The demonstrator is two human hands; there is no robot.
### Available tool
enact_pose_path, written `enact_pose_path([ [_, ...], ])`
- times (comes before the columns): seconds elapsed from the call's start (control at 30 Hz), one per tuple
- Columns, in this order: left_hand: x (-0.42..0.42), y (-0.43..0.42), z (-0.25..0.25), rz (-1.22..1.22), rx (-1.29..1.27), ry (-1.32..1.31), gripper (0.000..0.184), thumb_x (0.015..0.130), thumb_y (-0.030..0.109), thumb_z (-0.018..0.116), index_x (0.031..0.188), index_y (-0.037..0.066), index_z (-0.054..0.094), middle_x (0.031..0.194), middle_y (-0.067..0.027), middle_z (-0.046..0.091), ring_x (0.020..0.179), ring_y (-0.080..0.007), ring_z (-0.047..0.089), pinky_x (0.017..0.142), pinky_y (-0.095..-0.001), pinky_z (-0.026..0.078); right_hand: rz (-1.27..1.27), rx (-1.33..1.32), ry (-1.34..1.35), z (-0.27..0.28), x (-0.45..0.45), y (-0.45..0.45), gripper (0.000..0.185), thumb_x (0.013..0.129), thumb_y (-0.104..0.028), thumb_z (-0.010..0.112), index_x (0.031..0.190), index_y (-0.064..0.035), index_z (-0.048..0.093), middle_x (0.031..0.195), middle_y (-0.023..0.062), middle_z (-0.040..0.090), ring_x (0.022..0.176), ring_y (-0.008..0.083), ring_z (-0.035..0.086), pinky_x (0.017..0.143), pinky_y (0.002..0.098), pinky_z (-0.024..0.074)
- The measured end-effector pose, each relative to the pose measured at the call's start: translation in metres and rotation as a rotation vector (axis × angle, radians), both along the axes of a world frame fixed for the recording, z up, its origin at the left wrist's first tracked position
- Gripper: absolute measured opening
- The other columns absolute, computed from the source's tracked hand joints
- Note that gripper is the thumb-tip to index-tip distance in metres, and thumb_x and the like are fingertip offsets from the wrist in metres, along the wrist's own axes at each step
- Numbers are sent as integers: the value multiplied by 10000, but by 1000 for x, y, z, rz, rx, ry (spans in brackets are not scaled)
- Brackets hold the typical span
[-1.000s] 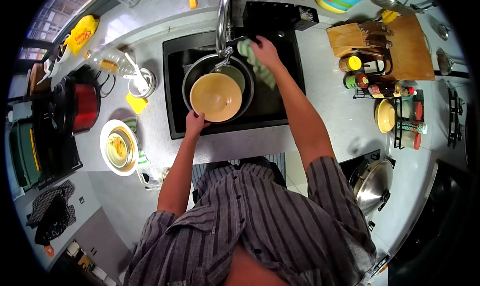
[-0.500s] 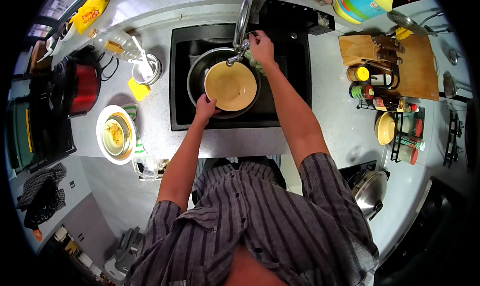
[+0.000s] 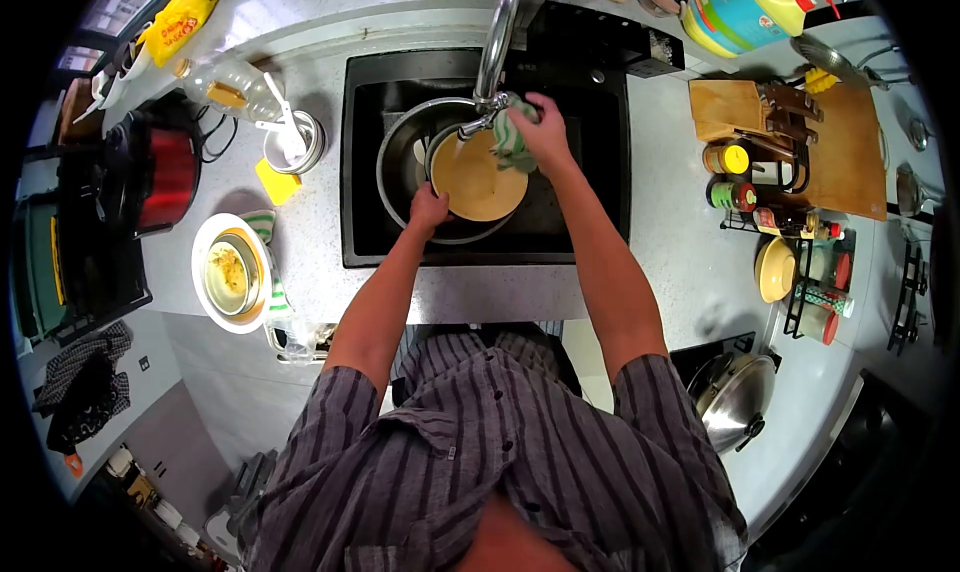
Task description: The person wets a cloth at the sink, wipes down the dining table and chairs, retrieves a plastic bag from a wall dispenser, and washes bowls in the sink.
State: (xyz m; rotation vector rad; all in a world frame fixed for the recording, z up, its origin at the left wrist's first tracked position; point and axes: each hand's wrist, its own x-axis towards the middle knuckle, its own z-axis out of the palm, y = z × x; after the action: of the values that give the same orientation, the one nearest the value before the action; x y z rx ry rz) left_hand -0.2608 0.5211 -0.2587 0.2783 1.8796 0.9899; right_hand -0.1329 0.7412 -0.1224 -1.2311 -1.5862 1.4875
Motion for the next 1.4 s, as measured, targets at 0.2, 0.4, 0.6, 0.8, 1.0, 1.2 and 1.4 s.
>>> enact_pose_path([
  [0.2,-7,13,-19,11,14,59,331,925,204,616,1166,-21,588,1050,-184,690,713,-312,723,640,-378,610,248,39,-190,-43,7,-41,355,827,-135,742,1132,30,664,918,64,681,820,132,629,750,301,520],
  [0.4,-9,9,-11,35,-90,-64,373,946,288,637,1138,-29,587,1015,-179,669,808,-317,711,669,-413,581,177,-262,-52,-36,-37,-70,183,898,-154,666,960,17,674,802,22,654,694,86,577,617,285,470],
  [0.6,3,20,48,282,79,32,451,993,403,562,1254,35,543,1270,-156,585,1210,-251,564,961,-425,486,29,-564,344,-35,-51,-87,180,957,-117,531,1048,-10,644,987,47,651,904,123,594,810,309,467],
  [0.8,-21,84,74,313,405,-1034,461,1029,455,425,1254,75,556,1303,-115,585,1130,-236,582,936,-377,486,110,-52,166,-10,-33,-133,176,943,-194,575,947,-20,555,1024,98,563,1031,242,564,917,371,444],
  [1.0,12,112,-45,133,497,-231,439,1027,440,403,1204,81,584,1160,-90,639,1044,-220,615,905,-364,496,-26,29,84,-22,-69,-107,270,861,-193,699,1039,-4,626,1039,210,644,983,359,627,905,422,478],
  [1.2,29,105,95,711,460,-611,362,1027,427,455,1105,127,641,1022,-22,681,930,-186,647,857,-340,509,257,-68,-59,-122,-60,-64,269,893,-187,631,1106,-37,698,970,169,722,944,348,693,845,433,514],
  [1.4,-13,104,1,348,366,-694,413,1034,416,452,1242,98,614,1097,-69,670,1026,-208,632,927,-346,486,-26,204,-96,-60,-78,-102,267,900,-137,568,1102,-32,709,954,172,724,930,343,694,836,436,517],
])
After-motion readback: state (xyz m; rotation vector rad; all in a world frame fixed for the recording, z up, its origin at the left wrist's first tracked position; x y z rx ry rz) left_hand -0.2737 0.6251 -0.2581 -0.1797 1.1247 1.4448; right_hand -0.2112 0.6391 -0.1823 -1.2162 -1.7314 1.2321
